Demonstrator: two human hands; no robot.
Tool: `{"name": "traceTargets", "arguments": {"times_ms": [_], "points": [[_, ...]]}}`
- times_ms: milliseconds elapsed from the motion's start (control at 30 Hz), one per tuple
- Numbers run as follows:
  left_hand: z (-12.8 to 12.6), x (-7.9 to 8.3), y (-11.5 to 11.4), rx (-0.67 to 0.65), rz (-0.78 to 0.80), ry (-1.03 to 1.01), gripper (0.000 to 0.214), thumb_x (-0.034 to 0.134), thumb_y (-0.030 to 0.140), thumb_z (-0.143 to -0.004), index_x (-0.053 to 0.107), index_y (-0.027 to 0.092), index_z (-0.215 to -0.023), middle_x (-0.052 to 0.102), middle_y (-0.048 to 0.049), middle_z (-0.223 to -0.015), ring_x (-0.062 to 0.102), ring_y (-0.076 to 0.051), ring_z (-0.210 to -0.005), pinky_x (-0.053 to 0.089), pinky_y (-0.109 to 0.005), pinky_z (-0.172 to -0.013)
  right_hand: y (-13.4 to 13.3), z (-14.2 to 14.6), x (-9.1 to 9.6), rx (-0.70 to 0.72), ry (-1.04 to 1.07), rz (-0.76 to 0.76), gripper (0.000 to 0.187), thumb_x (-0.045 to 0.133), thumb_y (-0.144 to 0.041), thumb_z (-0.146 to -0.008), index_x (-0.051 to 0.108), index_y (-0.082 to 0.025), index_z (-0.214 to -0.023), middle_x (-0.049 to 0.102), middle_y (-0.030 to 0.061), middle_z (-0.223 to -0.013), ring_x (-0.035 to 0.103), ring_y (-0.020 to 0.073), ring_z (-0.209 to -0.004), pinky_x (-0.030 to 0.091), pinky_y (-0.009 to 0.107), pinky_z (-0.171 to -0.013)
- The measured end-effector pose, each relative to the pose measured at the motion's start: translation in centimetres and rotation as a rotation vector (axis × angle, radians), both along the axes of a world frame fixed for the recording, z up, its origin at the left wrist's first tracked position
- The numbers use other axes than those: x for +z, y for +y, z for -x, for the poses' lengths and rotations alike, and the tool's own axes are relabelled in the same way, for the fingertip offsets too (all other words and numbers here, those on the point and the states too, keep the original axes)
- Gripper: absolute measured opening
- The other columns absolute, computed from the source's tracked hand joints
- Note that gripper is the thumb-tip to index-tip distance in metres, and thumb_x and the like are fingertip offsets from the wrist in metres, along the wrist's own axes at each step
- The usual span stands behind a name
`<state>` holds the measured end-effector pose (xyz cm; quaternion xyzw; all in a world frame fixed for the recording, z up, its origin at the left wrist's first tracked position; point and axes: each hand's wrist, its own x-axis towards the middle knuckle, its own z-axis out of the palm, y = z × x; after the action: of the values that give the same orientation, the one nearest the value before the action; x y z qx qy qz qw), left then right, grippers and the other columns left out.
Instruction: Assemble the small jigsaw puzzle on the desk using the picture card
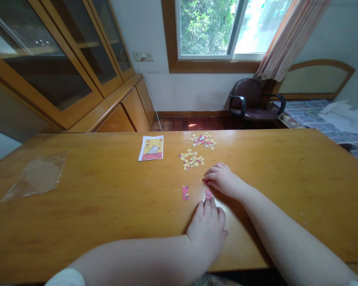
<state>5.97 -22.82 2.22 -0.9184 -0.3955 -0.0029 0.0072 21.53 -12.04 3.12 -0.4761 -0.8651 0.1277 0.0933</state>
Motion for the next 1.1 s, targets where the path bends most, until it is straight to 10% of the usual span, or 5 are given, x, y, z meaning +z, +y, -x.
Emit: {"name": "traceTargets", "arguments": {"times_ms": [633, 1100], "points": [[0.0, -0.5, 0.0, -0.004, 0.003, -0.001, 0.054, 0.052, 0.05, -0.086, 0.057, 0.007, -0.12, 0.051, -0.0255, -0.134, 0.048, -0.036, -0.124, 0.036, -0.047, -0.098, -0.1, 0.0, 0.7, -0.041, 0.275, 0.359, 0.014, 0.061, -0.022, -0.08, 0.075, -0.021, -0.081, 0.074, 0.0017, -0.082, 0.065, 0.0153, -0.078, 0.046, 0.025, -0.075], [-0.1, 0.0, 0.1, -0.011, 0.016, 0.012, 0.055, 0.051, 0.05, -0.087, 0.056, 0.006, -0.12, 0.051, -0.0266, -0.133, 0.047, -0.035, -0.125, 0.036, -0.047, -0.099, 0.1, 0.1, -0.5, 0.037, 0.162, 0.186, 0.011, 0.065, -0.017, -0.079, 0.075, -0.021, -0.081, 0.074, 0.0014, -0.081, 0.063, 0.0156, -0.079, 0.045, 0.026, -0.079]]}}
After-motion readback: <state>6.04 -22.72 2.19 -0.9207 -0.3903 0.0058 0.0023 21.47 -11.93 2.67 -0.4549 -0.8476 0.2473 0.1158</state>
